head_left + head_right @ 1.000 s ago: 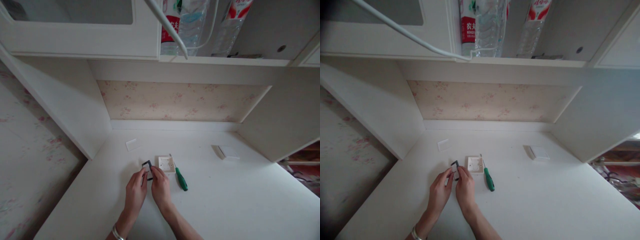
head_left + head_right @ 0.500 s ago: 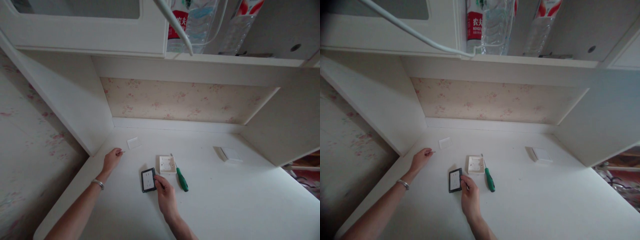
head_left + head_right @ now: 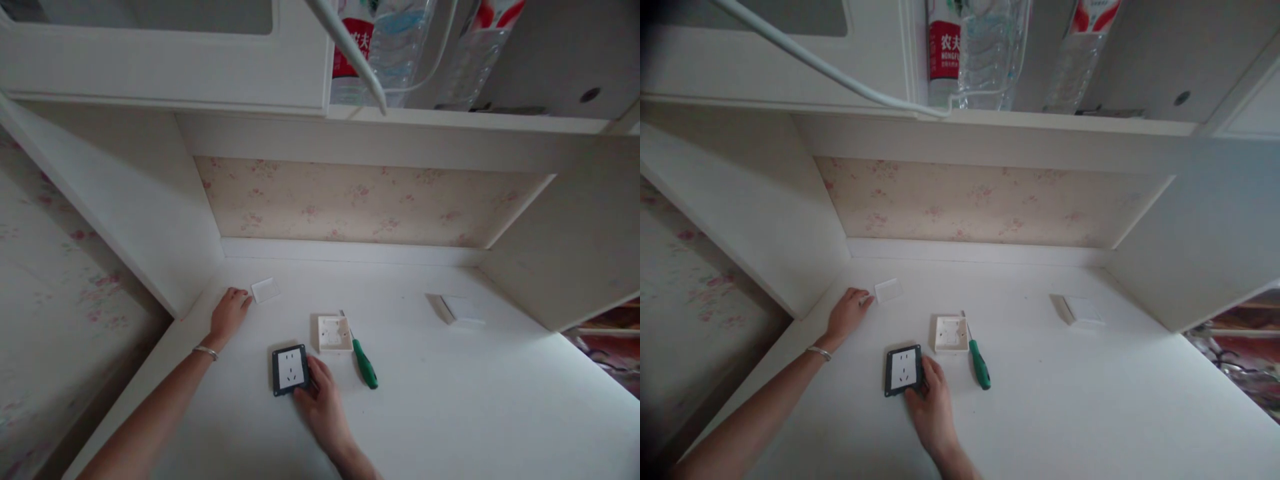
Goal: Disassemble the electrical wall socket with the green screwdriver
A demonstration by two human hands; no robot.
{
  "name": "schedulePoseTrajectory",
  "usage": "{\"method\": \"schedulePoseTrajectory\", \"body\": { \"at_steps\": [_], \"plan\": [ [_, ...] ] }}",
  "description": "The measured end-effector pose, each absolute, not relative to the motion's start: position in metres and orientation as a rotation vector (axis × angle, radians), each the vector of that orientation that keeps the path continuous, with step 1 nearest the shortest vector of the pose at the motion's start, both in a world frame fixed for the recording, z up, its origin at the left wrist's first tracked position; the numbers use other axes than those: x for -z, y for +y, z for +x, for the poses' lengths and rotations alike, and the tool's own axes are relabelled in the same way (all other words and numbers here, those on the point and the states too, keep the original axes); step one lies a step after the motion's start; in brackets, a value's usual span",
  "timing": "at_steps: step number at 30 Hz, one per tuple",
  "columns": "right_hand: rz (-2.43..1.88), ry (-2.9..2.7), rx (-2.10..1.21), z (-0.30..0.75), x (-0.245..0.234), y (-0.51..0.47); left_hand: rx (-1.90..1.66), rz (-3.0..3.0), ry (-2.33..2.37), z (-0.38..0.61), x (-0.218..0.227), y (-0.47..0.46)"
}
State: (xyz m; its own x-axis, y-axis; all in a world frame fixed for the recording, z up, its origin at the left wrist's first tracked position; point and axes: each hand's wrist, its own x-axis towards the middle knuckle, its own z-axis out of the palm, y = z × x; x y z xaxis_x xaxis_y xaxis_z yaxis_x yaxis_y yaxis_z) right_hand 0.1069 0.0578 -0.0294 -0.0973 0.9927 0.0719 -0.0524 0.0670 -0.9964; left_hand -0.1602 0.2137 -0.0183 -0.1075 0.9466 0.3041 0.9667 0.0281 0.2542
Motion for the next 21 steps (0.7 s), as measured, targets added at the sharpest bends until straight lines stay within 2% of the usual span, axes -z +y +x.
{"method": "schedulePoseTrajectory", "body": {
  "at_steps": [3, 5, 13, 21],
  "plan": [
    [-1.129, -1.387, -1.142, 0.108, 0.031, 0.056, 0.506, -2.316, -1.875, -0.139, 0.021, 0.205],
    [-1.182, -1.475, -1.048, 0.108, 0.035, 0.054, 0.442, -2.391, -1.812, -0.128, 0.025, 0.207],
    [-1.197, -1.611, -0.839, 0.106, 0.042, 0.052, 0.331, -2.423, -1.935, -0.127, 0.028, 0.266],
    [-1.232, -1.592, -0.844, 0.103, 0.035, 0.055, 0.325, -2.352, -2.115, -0.157, 0.000, 0.310]
  ]
}}
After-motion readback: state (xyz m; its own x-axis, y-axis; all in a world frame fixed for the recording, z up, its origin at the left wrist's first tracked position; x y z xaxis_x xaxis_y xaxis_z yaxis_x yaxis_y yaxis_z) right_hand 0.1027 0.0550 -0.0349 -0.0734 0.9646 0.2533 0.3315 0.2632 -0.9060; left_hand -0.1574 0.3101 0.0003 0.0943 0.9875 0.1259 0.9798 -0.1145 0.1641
